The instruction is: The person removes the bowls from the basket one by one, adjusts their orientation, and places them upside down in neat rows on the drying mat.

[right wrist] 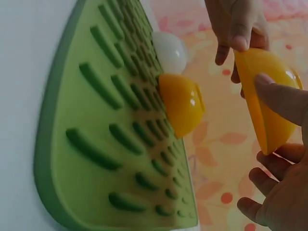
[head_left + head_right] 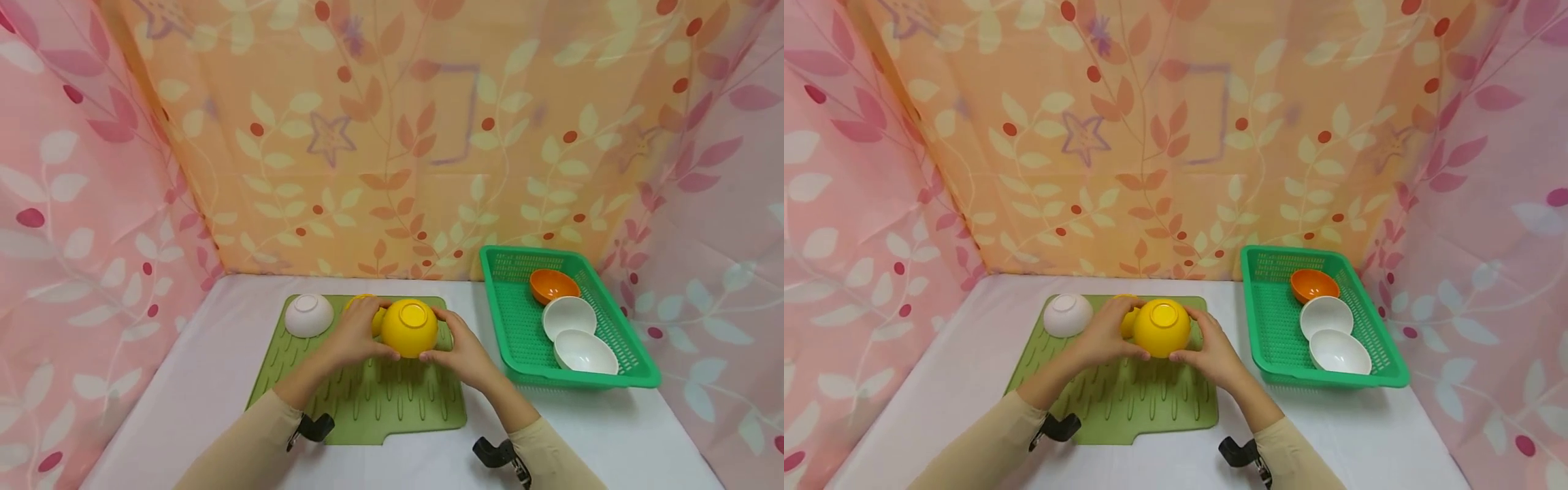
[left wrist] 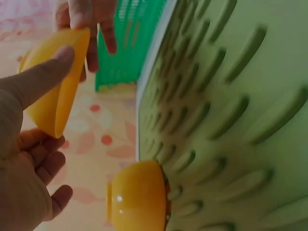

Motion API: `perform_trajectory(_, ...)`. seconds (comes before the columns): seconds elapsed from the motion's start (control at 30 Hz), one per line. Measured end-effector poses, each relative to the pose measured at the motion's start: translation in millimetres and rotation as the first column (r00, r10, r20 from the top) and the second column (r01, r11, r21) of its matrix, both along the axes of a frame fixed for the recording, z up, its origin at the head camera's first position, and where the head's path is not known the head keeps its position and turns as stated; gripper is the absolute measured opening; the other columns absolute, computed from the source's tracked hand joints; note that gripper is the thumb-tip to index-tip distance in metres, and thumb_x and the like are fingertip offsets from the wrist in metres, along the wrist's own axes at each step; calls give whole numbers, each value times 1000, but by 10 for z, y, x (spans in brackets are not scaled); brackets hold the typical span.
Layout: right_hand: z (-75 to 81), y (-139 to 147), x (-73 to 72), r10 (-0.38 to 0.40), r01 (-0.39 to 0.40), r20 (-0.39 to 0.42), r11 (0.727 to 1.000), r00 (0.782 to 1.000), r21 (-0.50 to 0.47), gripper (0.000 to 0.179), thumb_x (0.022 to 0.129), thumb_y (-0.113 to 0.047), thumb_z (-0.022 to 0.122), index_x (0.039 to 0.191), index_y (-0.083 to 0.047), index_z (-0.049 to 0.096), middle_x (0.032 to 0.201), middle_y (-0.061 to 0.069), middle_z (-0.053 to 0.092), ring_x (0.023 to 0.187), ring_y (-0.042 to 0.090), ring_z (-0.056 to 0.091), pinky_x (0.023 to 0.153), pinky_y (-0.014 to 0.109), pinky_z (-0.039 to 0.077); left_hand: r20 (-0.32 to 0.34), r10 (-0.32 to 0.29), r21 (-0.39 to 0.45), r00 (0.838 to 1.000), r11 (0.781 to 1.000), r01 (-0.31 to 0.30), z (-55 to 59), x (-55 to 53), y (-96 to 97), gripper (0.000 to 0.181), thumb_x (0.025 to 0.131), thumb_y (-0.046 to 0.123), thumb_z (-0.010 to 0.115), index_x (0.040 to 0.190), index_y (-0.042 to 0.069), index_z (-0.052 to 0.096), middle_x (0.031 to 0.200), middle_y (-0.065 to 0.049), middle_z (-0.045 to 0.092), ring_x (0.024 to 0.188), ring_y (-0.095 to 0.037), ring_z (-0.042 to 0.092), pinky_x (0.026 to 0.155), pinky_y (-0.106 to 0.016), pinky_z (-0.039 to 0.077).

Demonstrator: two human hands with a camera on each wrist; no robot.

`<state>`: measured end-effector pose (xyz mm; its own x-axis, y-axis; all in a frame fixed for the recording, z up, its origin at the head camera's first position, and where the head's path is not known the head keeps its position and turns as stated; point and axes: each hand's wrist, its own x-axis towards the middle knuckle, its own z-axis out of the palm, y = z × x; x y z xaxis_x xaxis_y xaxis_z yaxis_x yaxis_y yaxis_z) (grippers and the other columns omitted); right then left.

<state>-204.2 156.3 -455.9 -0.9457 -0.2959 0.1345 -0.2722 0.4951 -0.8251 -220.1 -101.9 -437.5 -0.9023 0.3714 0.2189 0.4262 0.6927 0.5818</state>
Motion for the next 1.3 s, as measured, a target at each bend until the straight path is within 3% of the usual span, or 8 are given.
perform_trajectory(0.3,-157,23,-397,-34,34,17,999,999,-38,93,81,-36,88,156,-15,40,156,11,41,147,33,36,120,62,23,36,-9,-128,999,992,13,-35,-509,79,94,67,52,94,144,16,54,142,-1,56,131,-26,42,107,-52,28)
perform_trajectory(0.5,-239,117,-575,-74,74,31,997,997,-11,93,84,-30,86,158,-9,34,156,15,42,147,35,36,121,61,21,25,-43,-209,999,977,47,-133,-764,205,93,69,63,88,143,17,55,142,0,57,131,-25,42,107,-54,25)
perform_trajectory(0.77,-420,189,-705,-31,38,98,997,995,-72,93,87,-26,84,159,-5,30,159,20,39,149,38,31,122,63,16,21,-61,-281,998,957,64,-239,-887,274,91,70,65,85,142,17,58,139,3,60,128,-22,45,110,-52,26)
perform_trajectory(1.0,-551,236,-860,-53,53,44,998,998,-17,87,81,-24,89,153,-7,43,159,19,41,151,39,30,122,60,19,12,-66,-332,998,941,66,-268,-963,344,89,70,63,87,139,16,59,137,2,63,128,-23,46,112,-51,24)
perform_trajectory(1.3,-638,252,-930,-64,63,20,995,998,77,91,75,-34,93,152,-13,48,155,12,49,148,36,36,121,63,17,-44,-48,-451,998,892,23,-388,-997,385,85,66,67,87,131,18,64,126,2,68,117,-23,50,104,-52,28)
